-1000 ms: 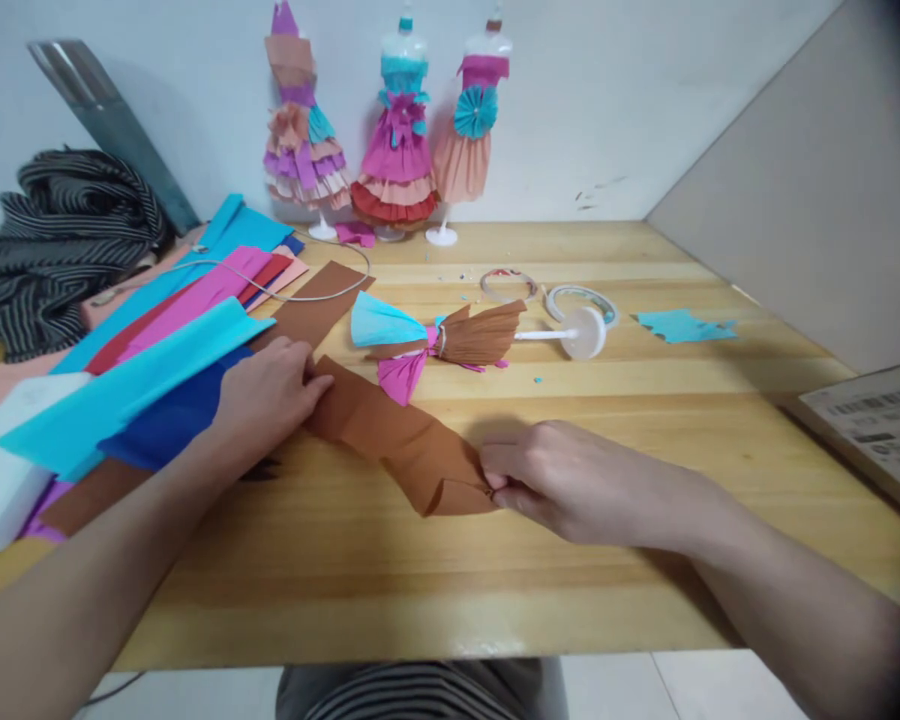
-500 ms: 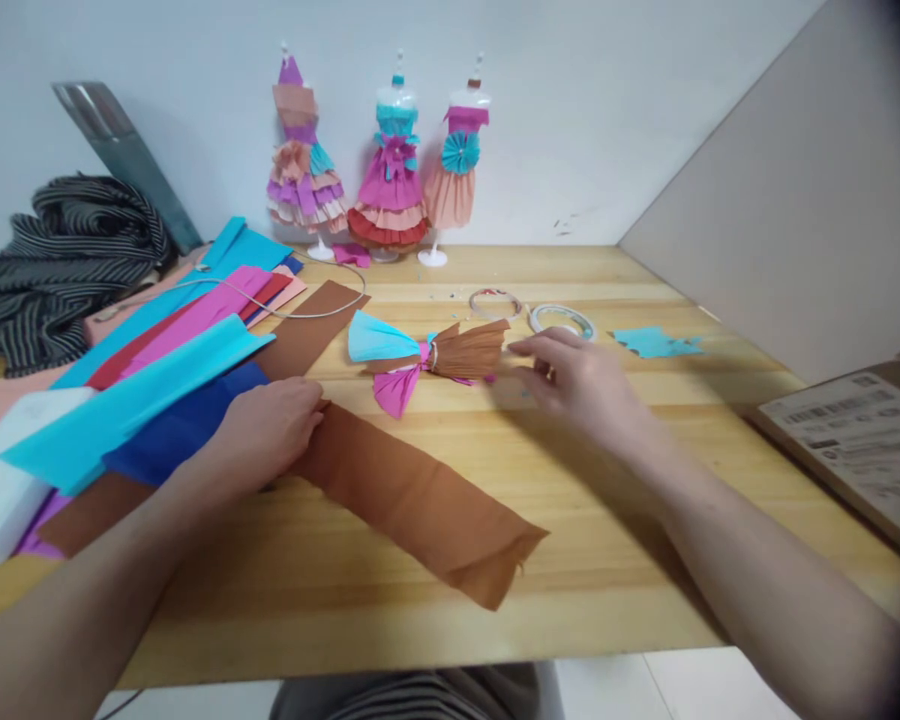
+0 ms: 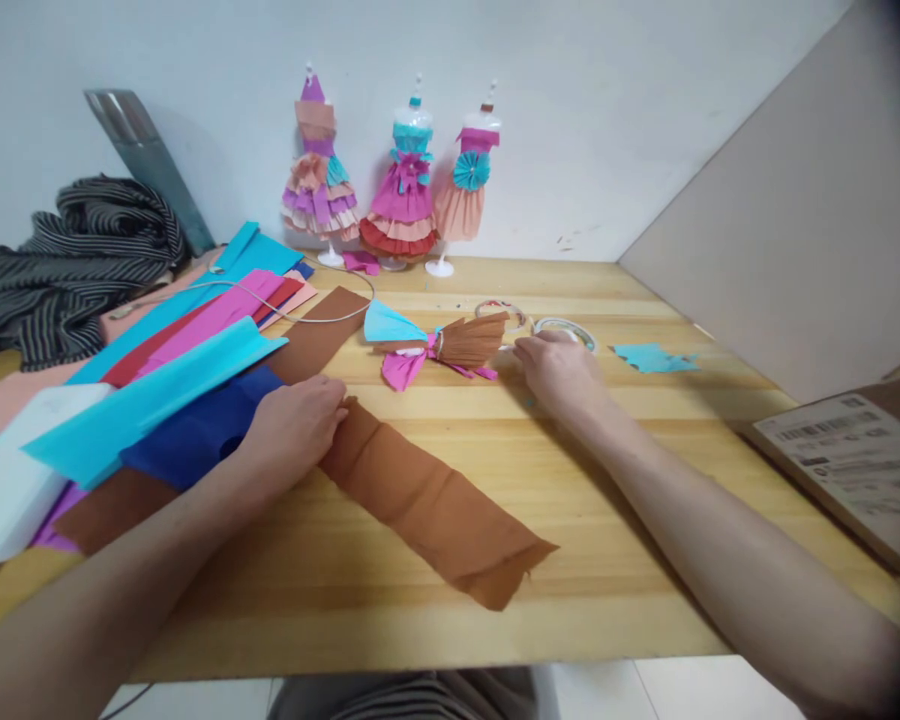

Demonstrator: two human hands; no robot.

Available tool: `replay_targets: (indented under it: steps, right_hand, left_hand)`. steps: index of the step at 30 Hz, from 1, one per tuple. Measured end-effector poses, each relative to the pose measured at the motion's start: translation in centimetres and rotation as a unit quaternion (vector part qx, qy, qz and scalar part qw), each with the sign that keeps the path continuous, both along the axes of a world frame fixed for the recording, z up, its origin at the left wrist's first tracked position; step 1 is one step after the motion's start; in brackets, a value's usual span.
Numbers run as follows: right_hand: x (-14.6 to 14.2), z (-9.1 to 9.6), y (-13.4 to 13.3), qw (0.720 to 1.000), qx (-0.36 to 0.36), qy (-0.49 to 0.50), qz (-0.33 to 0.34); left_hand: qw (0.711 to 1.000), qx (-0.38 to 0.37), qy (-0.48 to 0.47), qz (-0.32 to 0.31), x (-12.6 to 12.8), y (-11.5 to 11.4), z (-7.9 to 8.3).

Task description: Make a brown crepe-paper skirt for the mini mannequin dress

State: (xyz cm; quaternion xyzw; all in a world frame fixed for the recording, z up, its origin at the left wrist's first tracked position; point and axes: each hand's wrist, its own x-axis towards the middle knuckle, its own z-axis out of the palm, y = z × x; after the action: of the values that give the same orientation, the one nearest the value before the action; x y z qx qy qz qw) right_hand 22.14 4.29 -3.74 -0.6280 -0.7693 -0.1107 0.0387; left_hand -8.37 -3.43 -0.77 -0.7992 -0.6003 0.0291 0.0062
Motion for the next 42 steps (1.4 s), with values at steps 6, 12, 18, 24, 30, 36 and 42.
replay_targets:
  steps: [6, 12, 18, 24, 30, 36, 42]
  right_hand:
    - [-0.3, -0.5, 1.2, 0.998, 0.034, 0.032, -0.042]
    - [-0.1, -0.8, 0.9, 0.984, 0.131, 0.123, -0.006]
    - [-0.4, -0.5, -1.6, 0.922, 0.209, 0.287, 0.153]
    - [-3.4, 0.2, -5.1, 0.807, -0.072, 0.54, 0.228]
    - [-5.6, -0.2, -5.1, 0.705, -0.235, 0.652, 0.151]
    - [-5.8, -0.8, -4.4, 0.67, -0.253, 0.688, 0.113]
    - [-6.2, 0.9, -2.7, 0.653, -0.254, 0.704, 0.115]
  left_hand:
    - [0.998, 0.037, -0.05, 0.006, 1.2, 1.0, -0.1]
    - [0.992, 0.119, 0.013, -0.029, 1.8, 4.1, 0.0]
    - [0.965, 0.244, 0.034, -0.093, 2.0, 5.0, -0.3]
    - [0.92, 0.294, -0.076, -0.249, 4.7, 2.5, -0.6]
    - [0.945, 0.119, -0.246, -0.182, 5.8, 3.3, 0.2]
    - [0.927, -0.106, -0.335, -0.132, 5.2, 4.8, -0.6]
    - [0.955, -0.023, -0.286, -0.072, 5.7, 5.2, 2.0]
